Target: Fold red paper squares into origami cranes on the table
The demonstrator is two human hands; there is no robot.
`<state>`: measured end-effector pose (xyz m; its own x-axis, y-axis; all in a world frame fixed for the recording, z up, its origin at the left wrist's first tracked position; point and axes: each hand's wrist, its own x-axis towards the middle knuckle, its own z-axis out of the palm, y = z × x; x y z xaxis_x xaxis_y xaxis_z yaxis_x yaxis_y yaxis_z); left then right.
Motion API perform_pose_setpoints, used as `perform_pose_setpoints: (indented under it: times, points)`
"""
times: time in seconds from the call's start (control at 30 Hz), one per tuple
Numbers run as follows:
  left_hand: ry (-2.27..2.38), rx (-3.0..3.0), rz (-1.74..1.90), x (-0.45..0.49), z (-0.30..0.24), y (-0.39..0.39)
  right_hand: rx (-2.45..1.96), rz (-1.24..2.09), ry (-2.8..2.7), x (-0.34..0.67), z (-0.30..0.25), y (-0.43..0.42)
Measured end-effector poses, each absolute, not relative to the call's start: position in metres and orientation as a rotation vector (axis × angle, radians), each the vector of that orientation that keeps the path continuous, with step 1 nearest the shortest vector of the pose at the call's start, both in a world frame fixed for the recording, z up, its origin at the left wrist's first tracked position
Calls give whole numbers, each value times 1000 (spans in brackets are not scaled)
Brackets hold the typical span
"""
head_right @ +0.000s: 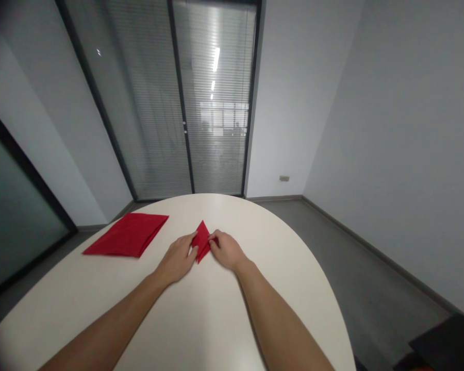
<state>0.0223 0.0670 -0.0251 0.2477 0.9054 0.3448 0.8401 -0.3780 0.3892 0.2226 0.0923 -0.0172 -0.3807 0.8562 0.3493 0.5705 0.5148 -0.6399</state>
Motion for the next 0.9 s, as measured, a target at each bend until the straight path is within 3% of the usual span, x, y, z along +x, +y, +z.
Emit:
perform_pose_setpoints:
  times: [0.9]
  points:
    - [1681,2035,972,20,-25,74,-1269,521,-2059,224,-19,91]
